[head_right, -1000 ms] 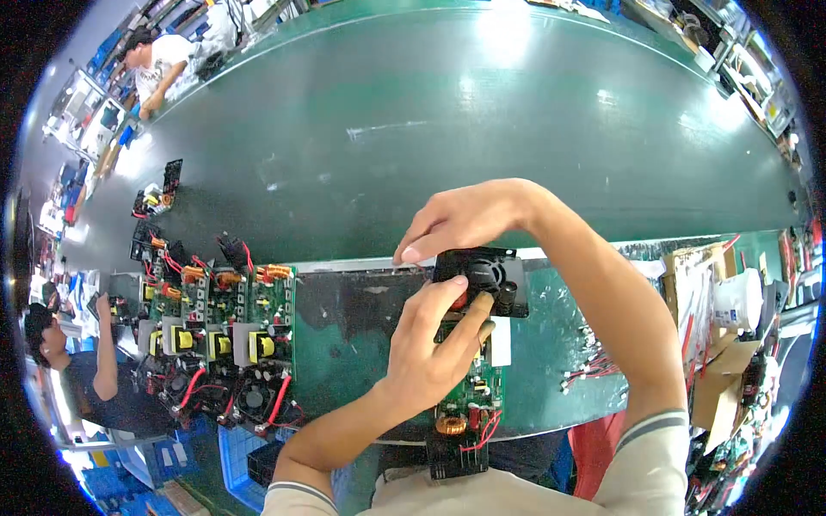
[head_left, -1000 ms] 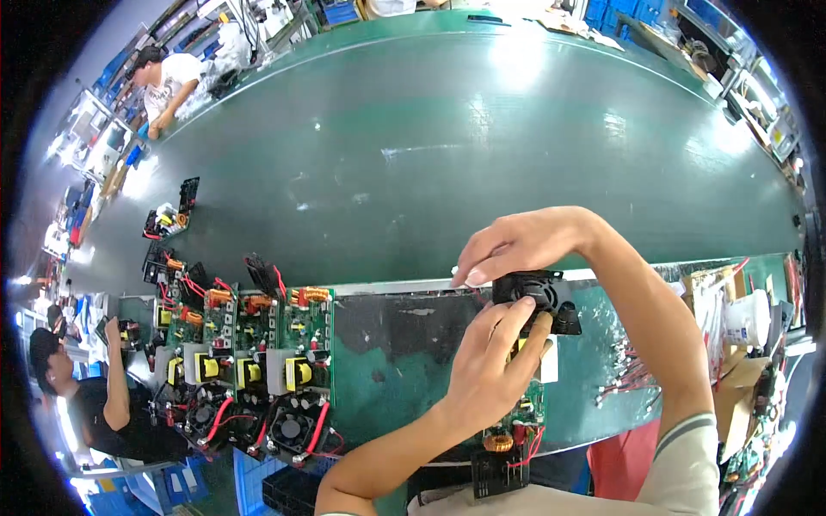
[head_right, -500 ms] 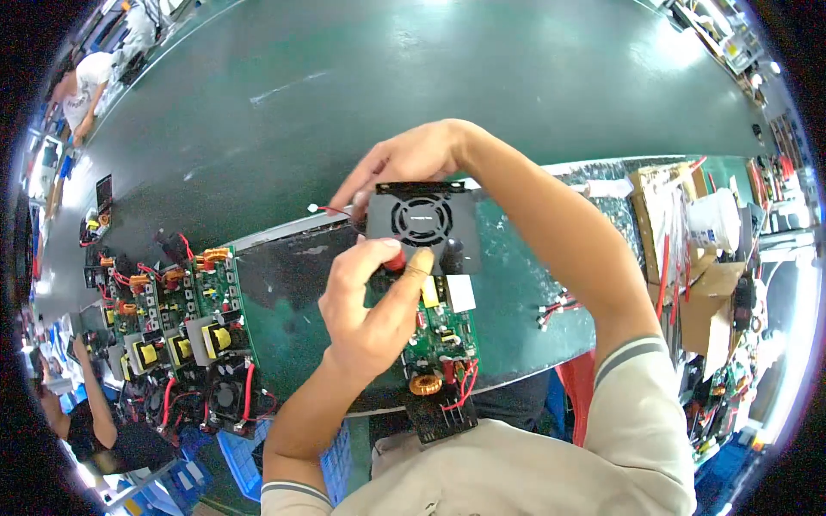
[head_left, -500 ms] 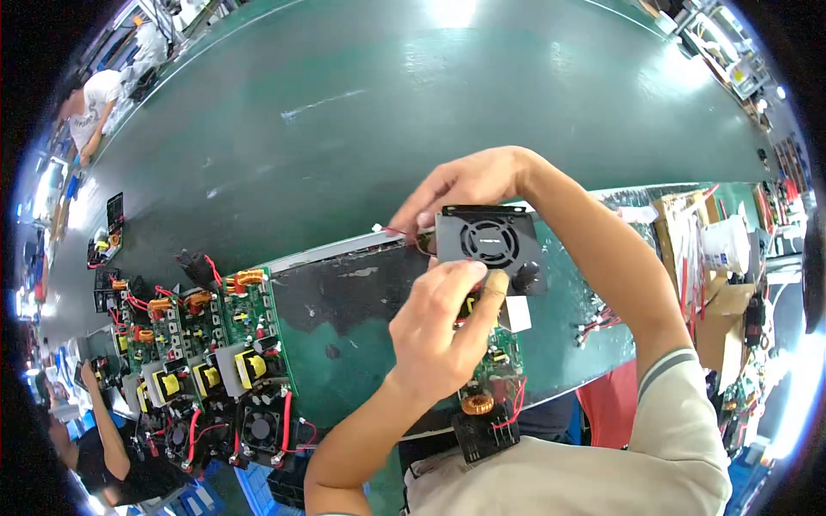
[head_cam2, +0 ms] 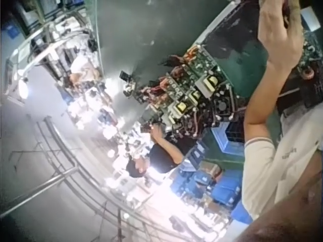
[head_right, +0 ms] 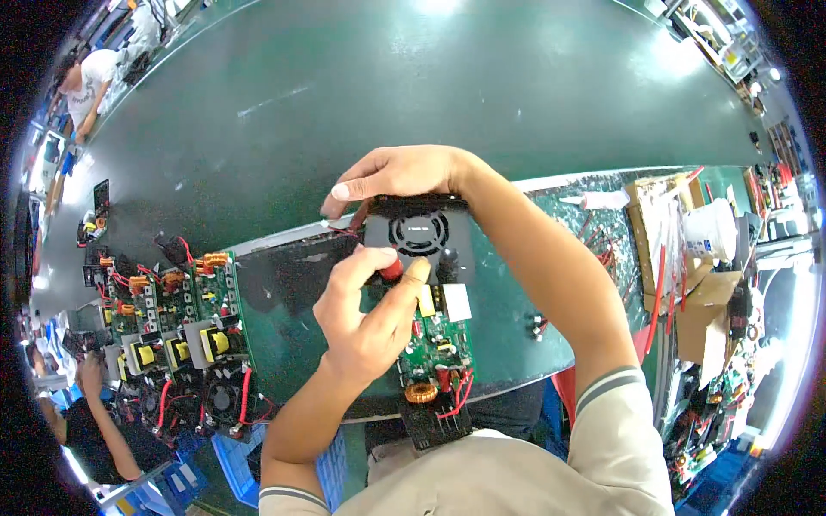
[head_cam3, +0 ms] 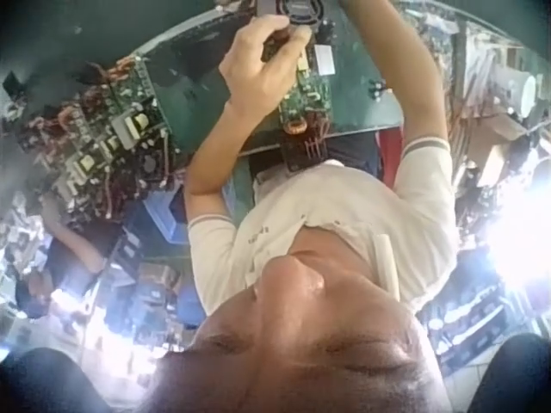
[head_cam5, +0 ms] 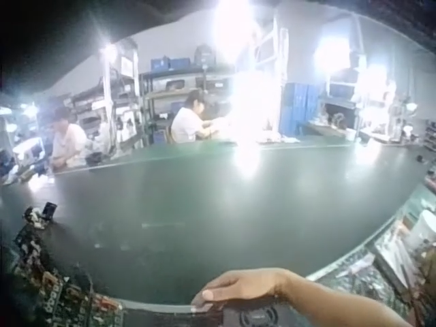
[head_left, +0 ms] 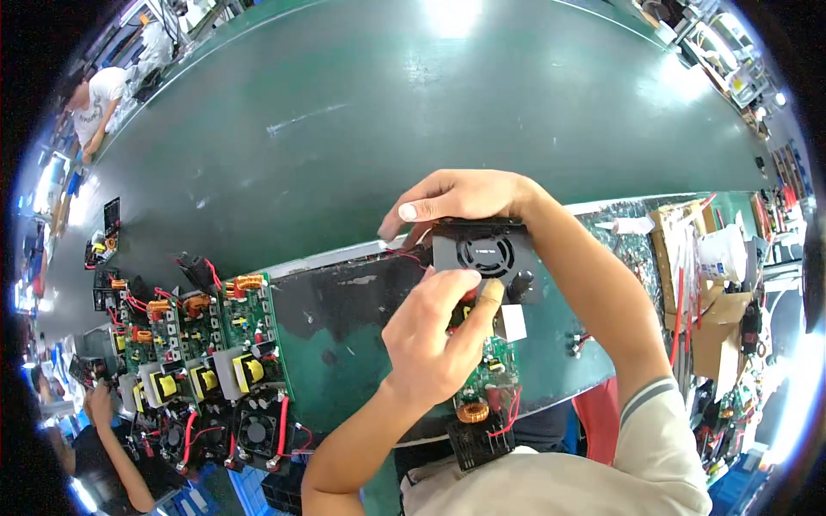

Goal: Assembling electronic components and cooling fans onto circuit boards in a factory production line.

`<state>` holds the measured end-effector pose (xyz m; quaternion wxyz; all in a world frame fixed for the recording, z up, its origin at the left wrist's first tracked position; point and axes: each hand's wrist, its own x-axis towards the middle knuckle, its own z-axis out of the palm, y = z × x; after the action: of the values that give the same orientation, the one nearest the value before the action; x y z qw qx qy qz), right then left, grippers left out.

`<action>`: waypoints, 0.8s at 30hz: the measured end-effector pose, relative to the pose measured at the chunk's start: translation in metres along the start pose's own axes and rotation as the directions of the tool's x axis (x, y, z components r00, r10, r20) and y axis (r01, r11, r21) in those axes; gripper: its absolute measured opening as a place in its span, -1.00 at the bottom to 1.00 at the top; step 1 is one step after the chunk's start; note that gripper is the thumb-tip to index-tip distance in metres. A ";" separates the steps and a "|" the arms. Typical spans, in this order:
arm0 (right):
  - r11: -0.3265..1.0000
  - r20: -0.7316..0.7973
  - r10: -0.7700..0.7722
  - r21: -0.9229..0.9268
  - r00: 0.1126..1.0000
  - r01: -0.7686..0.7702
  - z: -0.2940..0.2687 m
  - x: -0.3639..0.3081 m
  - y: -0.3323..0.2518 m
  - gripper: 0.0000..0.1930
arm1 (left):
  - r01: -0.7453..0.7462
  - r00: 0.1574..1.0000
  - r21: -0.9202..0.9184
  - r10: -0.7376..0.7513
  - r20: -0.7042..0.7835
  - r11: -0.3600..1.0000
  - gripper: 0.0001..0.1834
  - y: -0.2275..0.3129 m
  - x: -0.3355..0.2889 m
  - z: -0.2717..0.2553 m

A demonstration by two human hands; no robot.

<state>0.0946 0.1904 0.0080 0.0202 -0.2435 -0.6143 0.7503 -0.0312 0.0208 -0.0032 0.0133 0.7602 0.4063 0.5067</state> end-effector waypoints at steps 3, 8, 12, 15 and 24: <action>0.639 -0.370 -0.414 -0.769 0.832 -0.025 0.005 -0.027 -0.025 -0.70 | 0.014 0.999 -0.028 -0.015 -0.038 1.000 -0.63 0.001 0.000 0.007; 0.422 0.106 -0.478 -0.843 0.872 0.334 0.111 -0.083 -0.096 -0.78 | 0.042 0.998 0.003 -0.042 0.041 0.999 -0.65 0.002 0.007 0.004; 0.525 0.019 -0.483 -0.794 0.875 0.307 0.105 -0.098 -0.062 -0.79 | 0.130 0.983 0.060 -0.137 0.124 0.990 -0.66 0.014 0.001 -0.005; 0.557 -0.004 -0.487 -0.772 0.873 0.307 0.112 -0.101 -0.049 -0.79 | 0.101 0.989 0.023 -0.103 0.109 0.995 -0.69 0.010 -0.003 0.004; 0.504 -0.020 -0.504 -0.819 0.864 0.275 0.100 -0.107 -0.058 -0.81 | 0.101 0.993 0.047 -0.104 0.064 0.994 -0.64 0.008 -0.003 0.002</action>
<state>0.1339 0.0779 0.1115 0.1590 -0.1751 -0.9120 0.3352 -0.0247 0.0147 -0.0028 0.0363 0.7550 0.4550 0.4708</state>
